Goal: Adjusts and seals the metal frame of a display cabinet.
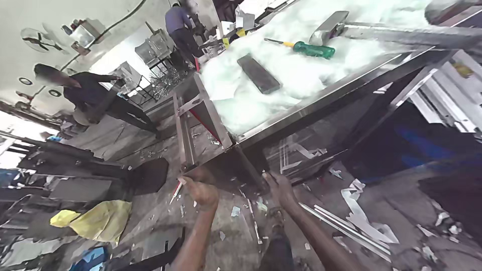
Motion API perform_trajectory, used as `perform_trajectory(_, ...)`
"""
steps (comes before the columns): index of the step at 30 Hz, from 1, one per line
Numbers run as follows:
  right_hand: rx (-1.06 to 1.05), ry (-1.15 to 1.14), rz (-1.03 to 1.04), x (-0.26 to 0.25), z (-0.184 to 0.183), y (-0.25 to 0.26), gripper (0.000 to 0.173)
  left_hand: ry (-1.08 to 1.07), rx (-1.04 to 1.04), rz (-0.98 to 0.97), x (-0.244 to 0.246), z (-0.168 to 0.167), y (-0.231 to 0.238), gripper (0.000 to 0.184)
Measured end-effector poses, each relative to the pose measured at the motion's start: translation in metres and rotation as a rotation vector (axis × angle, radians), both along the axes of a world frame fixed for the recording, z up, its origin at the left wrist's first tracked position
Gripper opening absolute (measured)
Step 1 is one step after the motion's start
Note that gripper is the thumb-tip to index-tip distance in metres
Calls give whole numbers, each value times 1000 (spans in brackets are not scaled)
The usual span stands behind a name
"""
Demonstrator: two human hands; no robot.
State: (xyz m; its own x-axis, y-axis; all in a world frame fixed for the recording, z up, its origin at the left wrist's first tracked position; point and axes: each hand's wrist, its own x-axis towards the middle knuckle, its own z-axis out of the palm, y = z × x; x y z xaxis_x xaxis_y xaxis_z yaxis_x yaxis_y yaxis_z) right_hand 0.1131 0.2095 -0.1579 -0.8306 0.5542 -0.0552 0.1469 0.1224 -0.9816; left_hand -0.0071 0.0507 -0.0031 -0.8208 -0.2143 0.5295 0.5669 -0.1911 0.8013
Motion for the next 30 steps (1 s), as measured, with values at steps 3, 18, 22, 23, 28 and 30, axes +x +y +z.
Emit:
perform_trajectory(3, -14, 2, -36, -9, 5, -4, 31, -30, 20, -19, -6, 0, -2, 63)
perform_trajectory(18, 84, 29, -24, 3, 0, -11, 37, 7, -11, -21, -2, -4, 1, 69)
perform_trajectory(22, 93, -13, -65, 3, 6, -15, 35, -2, -14, 17, 0, -3, 2, 70)
perform_trajectory(23, 100, -20, -69, 6, 6, -16, 35, -11, -17, 30, -1, -4, 2, 70)
perform_trajectory(28, 180, 58, -144, 57, -11, -30, 33, 10, -22, 40, -7, -7, 1, 69)
perform_trajectory(30, 201, 111, -176, 72, -14, -30, 30, -15, -59, 64, -3, -6, 1, 73)
